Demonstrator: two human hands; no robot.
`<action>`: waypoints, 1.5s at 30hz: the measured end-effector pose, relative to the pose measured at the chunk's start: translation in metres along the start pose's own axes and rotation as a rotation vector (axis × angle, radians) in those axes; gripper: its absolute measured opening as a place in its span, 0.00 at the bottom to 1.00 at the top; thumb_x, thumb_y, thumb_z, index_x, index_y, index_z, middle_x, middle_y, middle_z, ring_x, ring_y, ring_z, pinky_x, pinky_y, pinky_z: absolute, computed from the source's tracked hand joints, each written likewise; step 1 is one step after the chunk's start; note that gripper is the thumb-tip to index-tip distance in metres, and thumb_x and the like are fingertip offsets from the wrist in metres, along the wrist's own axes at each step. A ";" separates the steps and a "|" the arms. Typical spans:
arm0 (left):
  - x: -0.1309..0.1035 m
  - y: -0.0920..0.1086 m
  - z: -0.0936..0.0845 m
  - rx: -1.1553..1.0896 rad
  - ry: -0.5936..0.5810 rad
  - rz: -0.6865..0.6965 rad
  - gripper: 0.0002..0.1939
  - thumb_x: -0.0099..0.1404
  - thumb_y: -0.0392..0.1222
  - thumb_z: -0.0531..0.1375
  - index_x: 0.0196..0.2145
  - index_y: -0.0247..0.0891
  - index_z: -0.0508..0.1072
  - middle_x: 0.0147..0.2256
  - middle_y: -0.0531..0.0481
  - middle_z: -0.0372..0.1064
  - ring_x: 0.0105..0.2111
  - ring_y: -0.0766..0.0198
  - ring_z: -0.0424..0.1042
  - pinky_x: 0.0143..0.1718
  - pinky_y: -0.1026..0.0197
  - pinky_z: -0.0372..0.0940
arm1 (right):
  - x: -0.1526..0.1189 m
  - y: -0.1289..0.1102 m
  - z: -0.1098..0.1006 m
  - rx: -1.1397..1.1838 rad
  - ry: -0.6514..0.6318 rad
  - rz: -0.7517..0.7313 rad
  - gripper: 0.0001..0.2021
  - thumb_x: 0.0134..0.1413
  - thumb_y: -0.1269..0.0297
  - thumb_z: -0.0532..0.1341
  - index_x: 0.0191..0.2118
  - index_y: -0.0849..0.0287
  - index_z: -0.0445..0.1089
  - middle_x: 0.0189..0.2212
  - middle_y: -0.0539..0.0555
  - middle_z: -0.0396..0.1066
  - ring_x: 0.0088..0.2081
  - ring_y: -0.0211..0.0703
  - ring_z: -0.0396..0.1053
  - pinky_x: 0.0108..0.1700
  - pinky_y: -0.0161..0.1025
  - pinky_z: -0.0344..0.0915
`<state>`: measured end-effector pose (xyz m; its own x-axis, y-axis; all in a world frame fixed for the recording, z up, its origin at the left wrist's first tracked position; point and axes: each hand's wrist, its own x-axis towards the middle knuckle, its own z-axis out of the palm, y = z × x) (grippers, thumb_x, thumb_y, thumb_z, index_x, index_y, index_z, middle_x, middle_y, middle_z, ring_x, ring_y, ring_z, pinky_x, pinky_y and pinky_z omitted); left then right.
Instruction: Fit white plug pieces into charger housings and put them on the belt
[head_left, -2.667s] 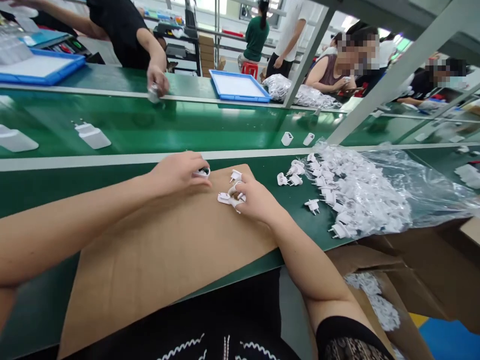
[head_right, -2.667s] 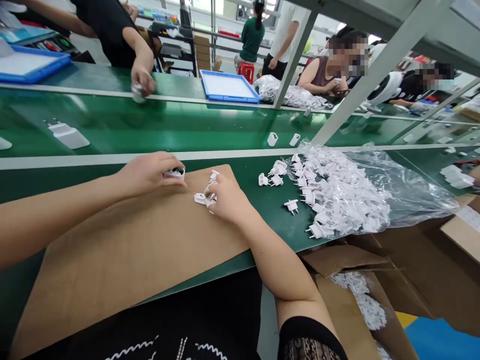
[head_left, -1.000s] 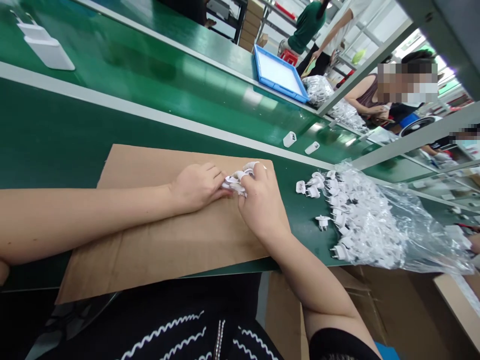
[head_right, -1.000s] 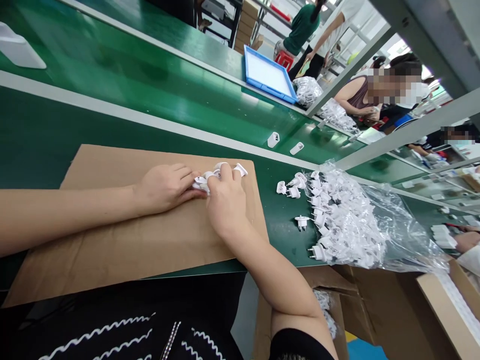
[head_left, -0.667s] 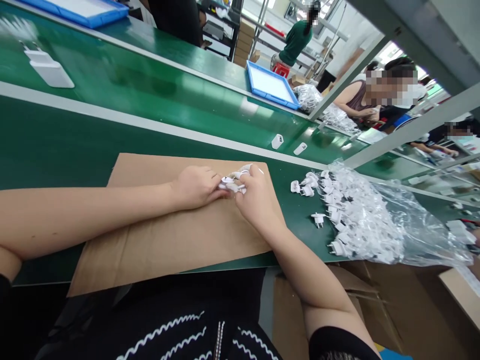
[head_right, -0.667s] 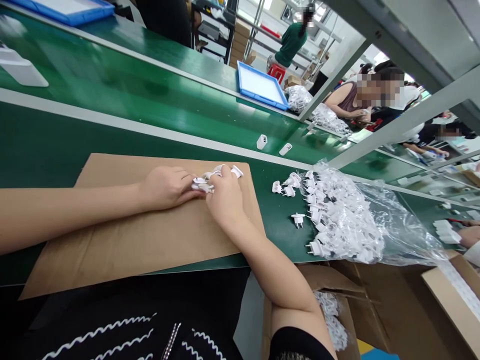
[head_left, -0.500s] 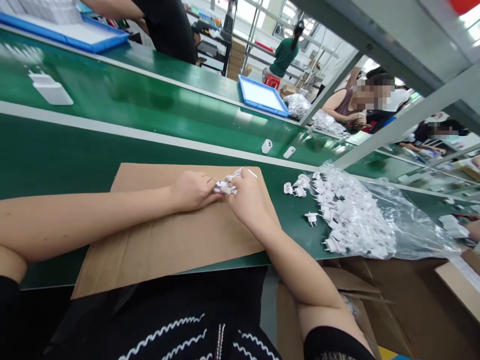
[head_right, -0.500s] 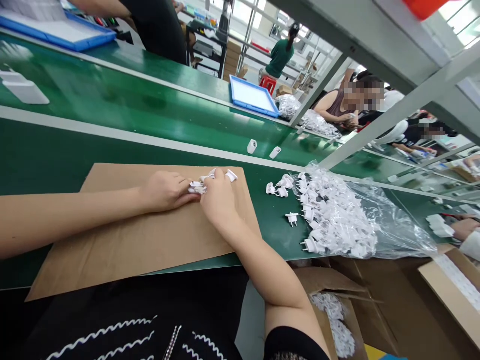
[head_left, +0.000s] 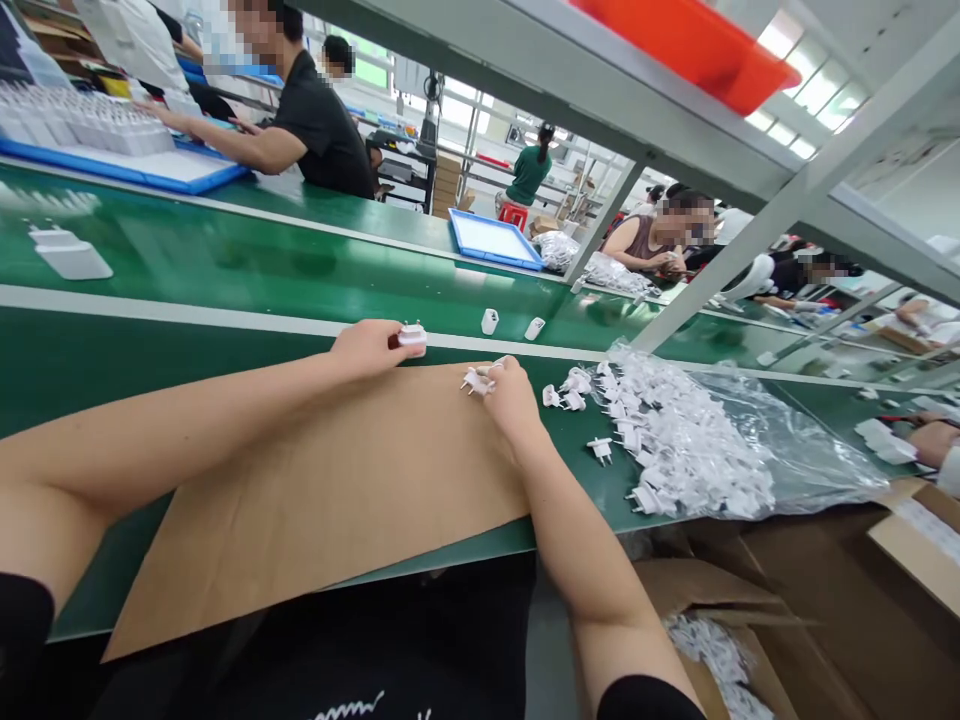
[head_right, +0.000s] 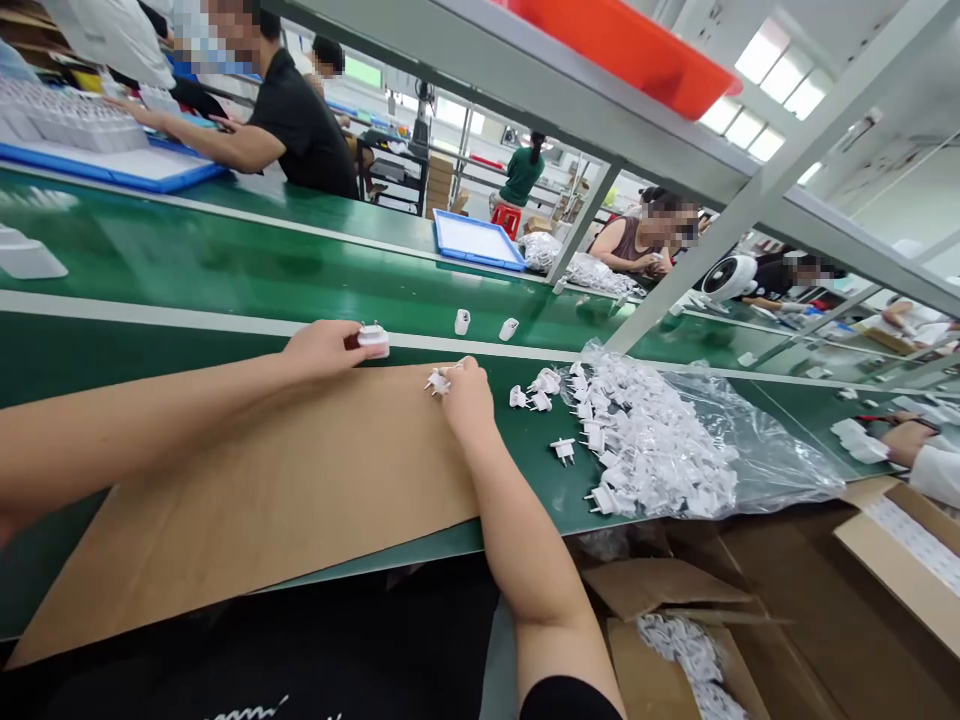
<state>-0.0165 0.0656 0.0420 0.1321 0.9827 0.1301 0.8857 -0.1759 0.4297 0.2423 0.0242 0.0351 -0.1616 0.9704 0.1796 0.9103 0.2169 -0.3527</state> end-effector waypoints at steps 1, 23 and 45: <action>0.014 -0.004 -0.001 0.040 0.011 -0.032 0.28 0.62 0.70 0.56 0.34 0.41 0.75 0.39 0.42 0.79 0.38 0.49 0.75 0.30 0.57 0.58 | 0.000 -0.003 0.003 -0.028 -0.026 0.015 0.15 0.58 0.76 0.59 0.49 0.61 0.78 0.46 0.61 0.65 0.43 0.49 0.66 0.45 0.44 0.68; 0.140 0.044 0.069 0.161 -0.080 0.294 0.46 0.60 0.40 0.60 0.73 0.30 0.50 0.73 0.33 0.42 0.73 0.40 0.44 0.71 0.44 0.46 | -0.003 -0.005 0.006 0.253 -0.171 0.088 0.20 0.41 0.75 0.72 0.43 0.53 0.78 0.46 0.52 0.69 0.42 0.43 0.71 0.40 0.38 0.68; -0.035 0.016 0.027 -0.119 -0.208 0.254 0.25 0.60 0.67 0.62 0.39 0.41 0.75 0.40 0.48 0.72 0.36 0.57 0.72 0.30 0.59 0.59 | -0.018 0.020 -0.025 0.341 -0.061 0.125 0.20 0.49 0.69 0.65 0.50 0.55 0.79 0.41 0.55 0.69 0.39 0.46 0.69 0.42 0.42 0.66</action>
<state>0.0048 0.0304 0.0200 0.4405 0.8953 0.0665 0.7563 -0.4100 0.5099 0.2730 0.0082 0.0472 -0.0893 0.9939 0.0641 0.7466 0.1094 -0.6563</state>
